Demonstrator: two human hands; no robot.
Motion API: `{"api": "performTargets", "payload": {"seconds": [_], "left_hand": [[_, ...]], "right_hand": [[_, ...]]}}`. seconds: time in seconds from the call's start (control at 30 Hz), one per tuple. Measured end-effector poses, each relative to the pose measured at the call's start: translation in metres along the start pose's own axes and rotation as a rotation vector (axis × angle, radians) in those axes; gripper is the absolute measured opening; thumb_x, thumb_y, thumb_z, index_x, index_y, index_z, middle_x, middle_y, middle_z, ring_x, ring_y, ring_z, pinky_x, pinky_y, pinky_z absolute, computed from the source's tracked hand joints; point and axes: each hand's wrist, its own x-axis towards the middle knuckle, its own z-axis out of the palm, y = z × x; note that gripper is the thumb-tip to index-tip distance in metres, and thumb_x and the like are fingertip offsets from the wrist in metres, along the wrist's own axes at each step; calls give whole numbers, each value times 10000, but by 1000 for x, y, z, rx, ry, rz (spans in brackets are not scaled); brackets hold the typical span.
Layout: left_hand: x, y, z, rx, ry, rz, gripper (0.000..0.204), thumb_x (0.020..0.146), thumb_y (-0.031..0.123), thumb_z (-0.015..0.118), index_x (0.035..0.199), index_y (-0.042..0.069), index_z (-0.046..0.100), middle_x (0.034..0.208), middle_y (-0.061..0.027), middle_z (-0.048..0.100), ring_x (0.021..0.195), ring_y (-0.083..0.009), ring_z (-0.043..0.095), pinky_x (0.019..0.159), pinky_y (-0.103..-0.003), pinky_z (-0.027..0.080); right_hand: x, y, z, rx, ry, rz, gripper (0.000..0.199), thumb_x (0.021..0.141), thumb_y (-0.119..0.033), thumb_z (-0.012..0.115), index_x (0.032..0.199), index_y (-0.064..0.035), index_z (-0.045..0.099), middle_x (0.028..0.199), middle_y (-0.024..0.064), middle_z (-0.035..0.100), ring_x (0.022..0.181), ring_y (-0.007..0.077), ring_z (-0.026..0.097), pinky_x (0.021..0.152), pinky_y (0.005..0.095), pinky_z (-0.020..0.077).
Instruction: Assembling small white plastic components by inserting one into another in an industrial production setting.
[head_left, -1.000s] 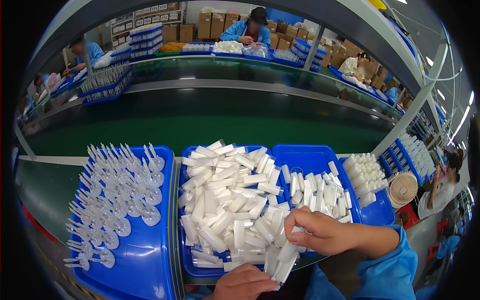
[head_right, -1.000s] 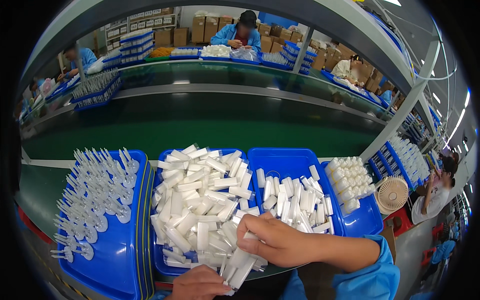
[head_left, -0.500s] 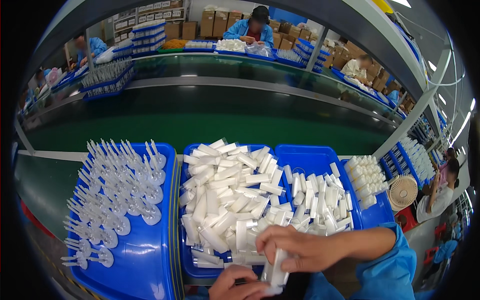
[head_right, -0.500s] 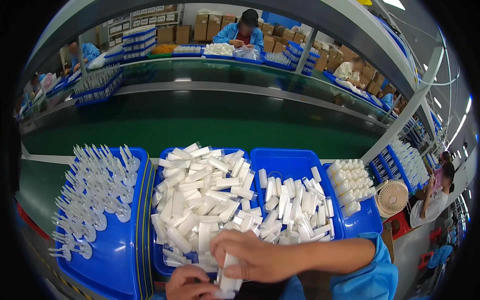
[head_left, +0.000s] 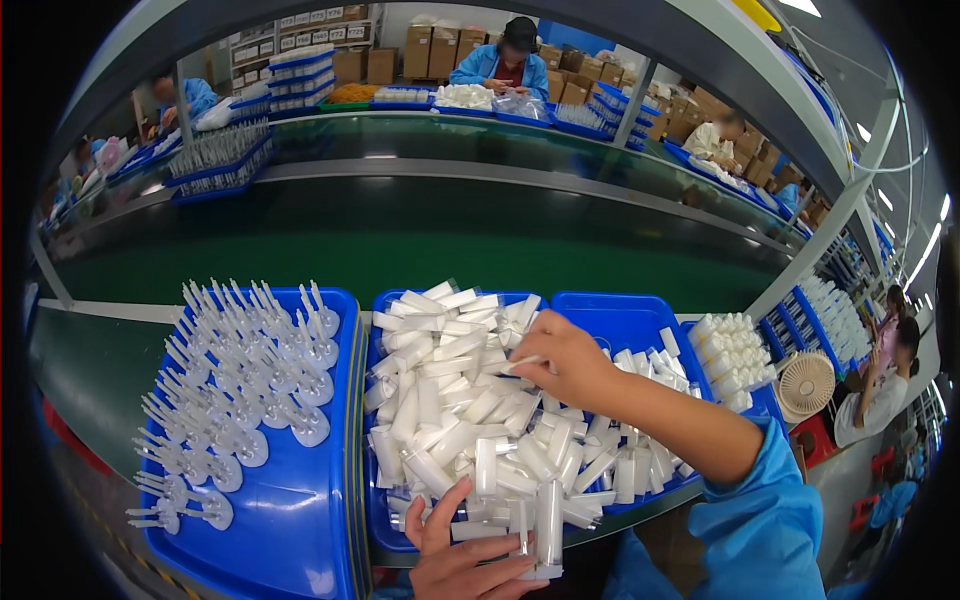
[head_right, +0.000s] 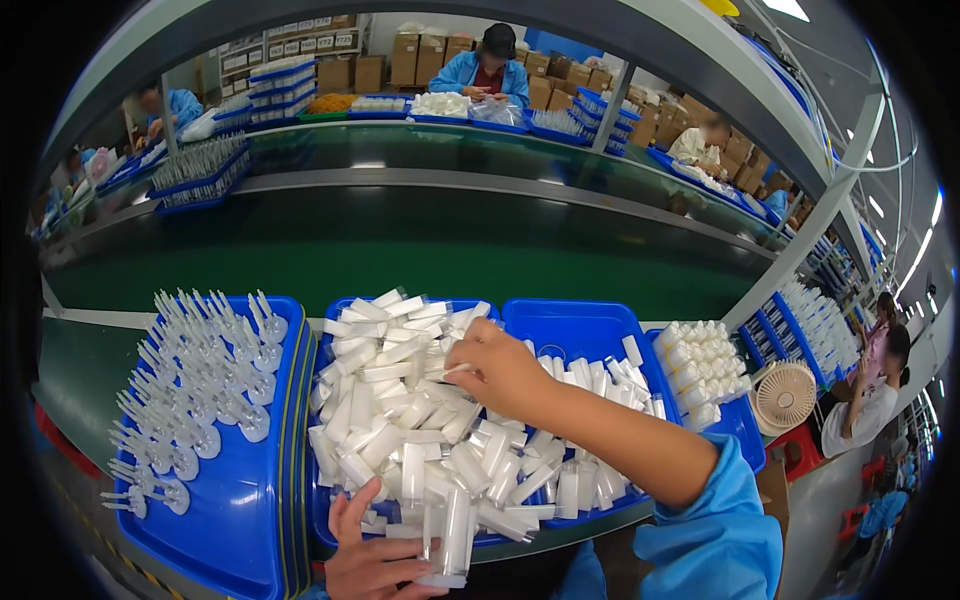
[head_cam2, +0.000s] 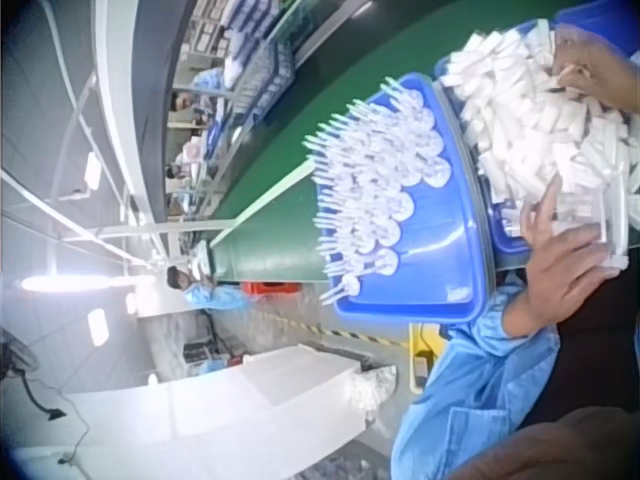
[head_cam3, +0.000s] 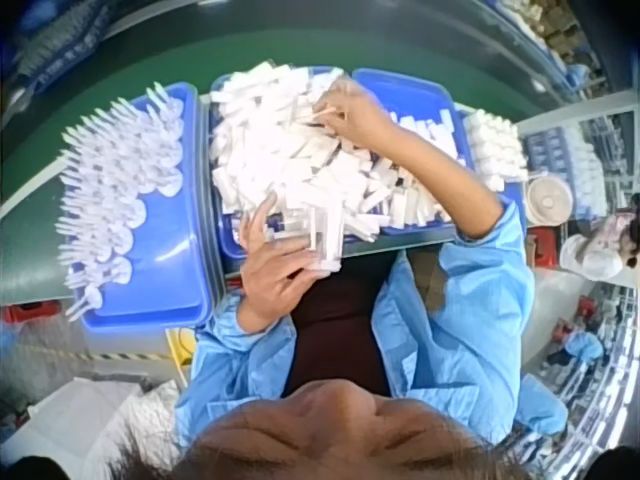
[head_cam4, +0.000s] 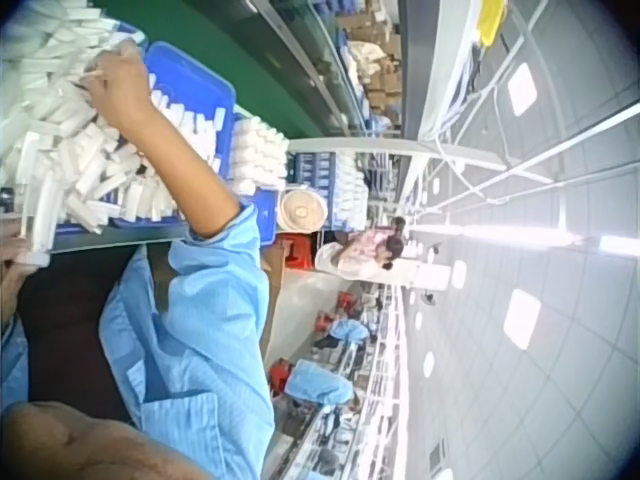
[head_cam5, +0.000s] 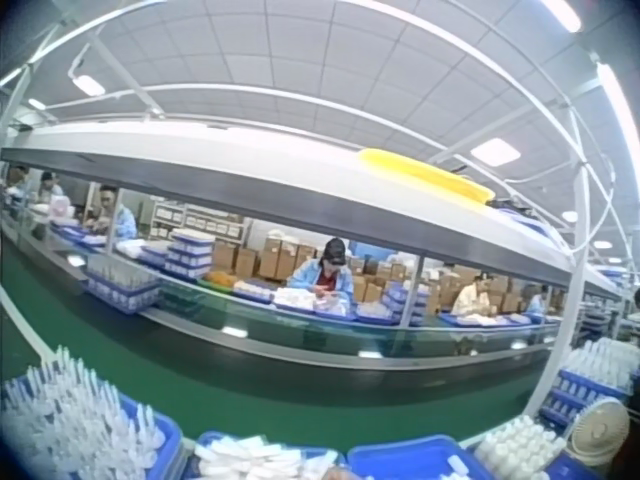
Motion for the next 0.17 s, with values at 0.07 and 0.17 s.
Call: {"api": "performTargets", "payload": {"seconds": [0.07, 0.17], "left_hand": [[-2, -5, 8, 57, 34, -28, 149, 708, 306, 701, 783, 178, 697, 859, -46, 636, 1079, -317, 463, 982, -530, 207], [-2, -8, 10, 215, -77, 70, 596, 677, 273, 753, 1111, 217, 348, 907, -31, 624, 1044, -303, 517, 983, -544, 203]], "right_hand": [[-14, -3, -2, 244, 52, -4, 172, 771, -130, 658, 925, -106, 586, 881, 66, 582, 812, 187, 561, 676, 322, 443], [-42, -30, -22, 970, -211, 495, 318, 781, -167, 690, 1074, -148, 567, 1043, 65, 561, 866, 213, 571, 791, 291, 447]]}}
